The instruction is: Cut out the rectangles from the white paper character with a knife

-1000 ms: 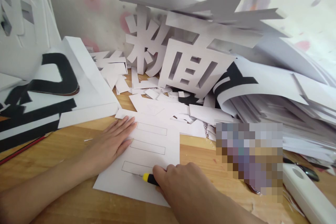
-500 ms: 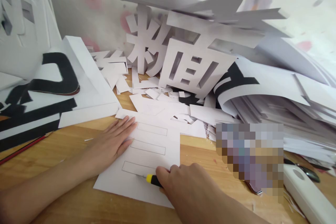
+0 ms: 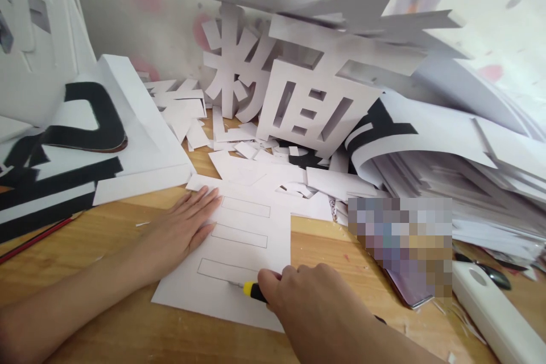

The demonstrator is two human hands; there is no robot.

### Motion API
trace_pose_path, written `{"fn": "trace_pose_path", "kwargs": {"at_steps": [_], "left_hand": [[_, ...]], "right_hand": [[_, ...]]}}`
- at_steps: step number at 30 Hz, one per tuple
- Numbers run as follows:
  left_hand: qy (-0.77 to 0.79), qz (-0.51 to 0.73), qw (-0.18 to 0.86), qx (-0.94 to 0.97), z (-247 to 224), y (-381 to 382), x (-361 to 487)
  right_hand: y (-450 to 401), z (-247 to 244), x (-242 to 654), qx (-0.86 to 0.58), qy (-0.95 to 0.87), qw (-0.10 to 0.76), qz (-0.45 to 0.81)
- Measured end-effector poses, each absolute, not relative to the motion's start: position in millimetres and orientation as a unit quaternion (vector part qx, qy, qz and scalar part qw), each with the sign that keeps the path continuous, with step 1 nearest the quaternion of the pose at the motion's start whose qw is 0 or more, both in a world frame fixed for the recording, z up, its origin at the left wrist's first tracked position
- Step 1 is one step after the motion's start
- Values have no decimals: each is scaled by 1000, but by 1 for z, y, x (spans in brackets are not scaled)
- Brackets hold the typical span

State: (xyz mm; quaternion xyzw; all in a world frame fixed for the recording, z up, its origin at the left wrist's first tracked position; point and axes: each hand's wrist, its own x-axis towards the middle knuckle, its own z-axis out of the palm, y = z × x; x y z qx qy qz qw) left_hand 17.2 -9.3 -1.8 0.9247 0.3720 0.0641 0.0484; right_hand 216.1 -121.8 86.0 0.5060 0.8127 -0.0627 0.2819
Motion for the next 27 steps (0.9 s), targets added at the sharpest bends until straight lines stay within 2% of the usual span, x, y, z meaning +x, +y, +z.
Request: {"fn": "trace_pose_path", "kwargs": {"at_steps": [8, 17, 24, 27], "left_hand": [[381, 32, 45, 923, 3, -10, 19], [377, 62, 59, 922, -1, -9, 18], [375, 64, 45, 924, -3, -9, 18], [373, 60, 48, 925, -2, -9, 18]], "right_hand": [[-125, 82, 221, 501, 817, 278, -58], [-126, 82, 226, 517, 815, 251, -78], [-122, 90, 225, 508, 796, 315, -90], [-123, 91, 227, 500, 803, 313, -85]]}}
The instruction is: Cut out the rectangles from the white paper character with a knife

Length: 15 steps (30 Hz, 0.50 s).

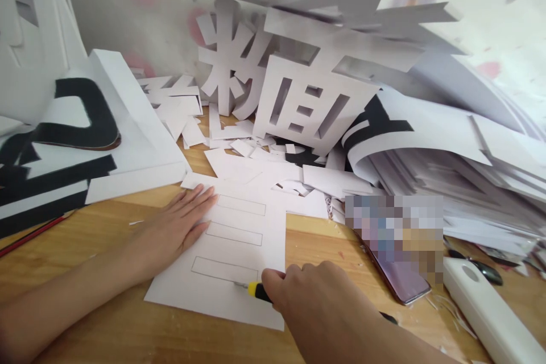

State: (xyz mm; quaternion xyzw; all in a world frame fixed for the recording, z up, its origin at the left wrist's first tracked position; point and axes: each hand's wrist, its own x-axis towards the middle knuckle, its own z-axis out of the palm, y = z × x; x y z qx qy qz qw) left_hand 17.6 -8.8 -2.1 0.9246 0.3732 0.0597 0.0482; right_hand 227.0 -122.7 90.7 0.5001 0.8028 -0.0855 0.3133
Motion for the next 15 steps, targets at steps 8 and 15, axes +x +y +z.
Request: {"fn": "trace_pose_path", "kwargs": {"at_steps": [8, 15], "left_hand": [[367, 60, 47, 927, -1, -9, 16], [362, 80, 33, 928, -5, -9, 15]], "right_hand": [[-124, 91, 233, 490, 807, 319, -89], [-124, 90, 241, 504, 817, 269, -84]]}}
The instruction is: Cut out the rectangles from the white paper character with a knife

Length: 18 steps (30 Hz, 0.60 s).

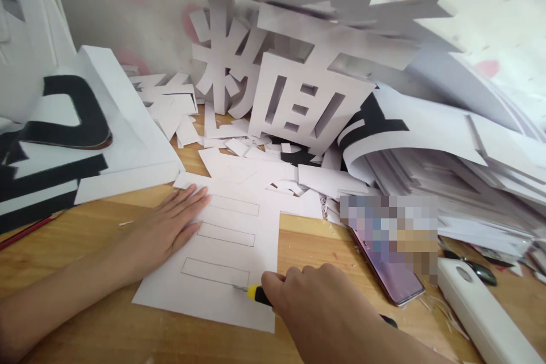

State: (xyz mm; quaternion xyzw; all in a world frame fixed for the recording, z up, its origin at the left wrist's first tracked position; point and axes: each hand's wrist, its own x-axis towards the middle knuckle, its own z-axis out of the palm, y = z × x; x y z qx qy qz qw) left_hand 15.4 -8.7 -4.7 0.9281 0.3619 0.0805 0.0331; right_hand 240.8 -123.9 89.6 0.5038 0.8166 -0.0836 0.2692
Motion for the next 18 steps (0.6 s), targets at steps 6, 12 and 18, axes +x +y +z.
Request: {"fn": "trace_pose_path", "kwargs": {"at_steps": [6, 12, 18], "left_hand": [[364, 72, 38, 928, -4, -9, 16], [368, 62, 42, 927, 0, -9, 17], [370, 57, 52, 926, 2, -9, 18]], "right_hand": [[-127, 89, 246, 500, 820, 264, -90], [-129, 87, 250, 498, 825, 254, -87], [-129, 88, 251, 503, 817, 267, -92]]}}
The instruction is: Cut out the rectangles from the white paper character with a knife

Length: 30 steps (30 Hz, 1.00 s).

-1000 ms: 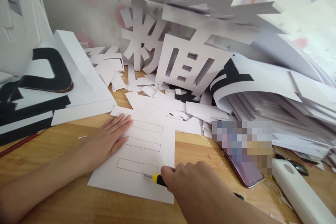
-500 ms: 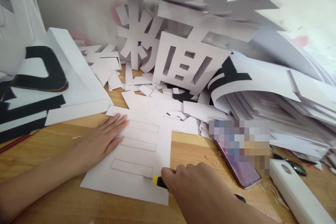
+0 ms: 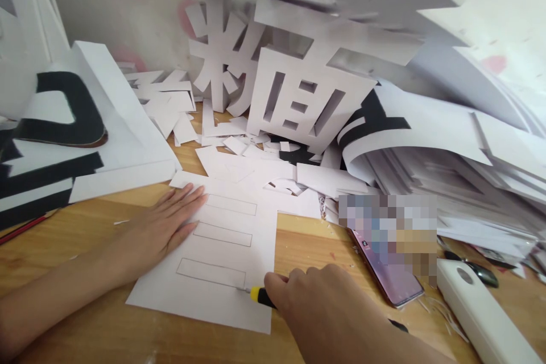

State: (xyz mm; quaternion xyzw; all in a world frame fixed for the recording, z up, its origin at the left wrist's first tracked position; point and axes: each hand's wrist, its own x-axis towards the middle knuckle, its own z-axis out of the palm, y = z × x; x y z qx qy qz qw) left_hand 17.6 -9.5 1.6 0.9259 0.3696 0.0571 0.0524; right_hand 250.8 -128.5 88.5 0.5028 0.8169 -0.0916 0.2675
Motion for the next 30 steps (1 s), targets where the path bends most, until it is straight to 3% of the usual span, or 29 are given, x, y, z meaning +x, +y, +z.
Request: {"fn": "trace_pose_path", "kwargs": {"at_steps": [13, 20, 26, 30], "left_hand": [[370, 62, 51, 926, 0, -9, 17], [371, 71, 39, 925, -2, -10, 18], [364, 85, 42, 927, -3, -11, 16], [353, 96, 45, 930, 1, -12, 13]], "right_hand": [[-129, 88, 250, 512, 802, 291, -102], [-132, 82, 268, 532, 814, 213, -97], [-132, 84, 271, 564, 795, 143, -172], [-117, 79, 240, 595, 768, 141, -191]]}}
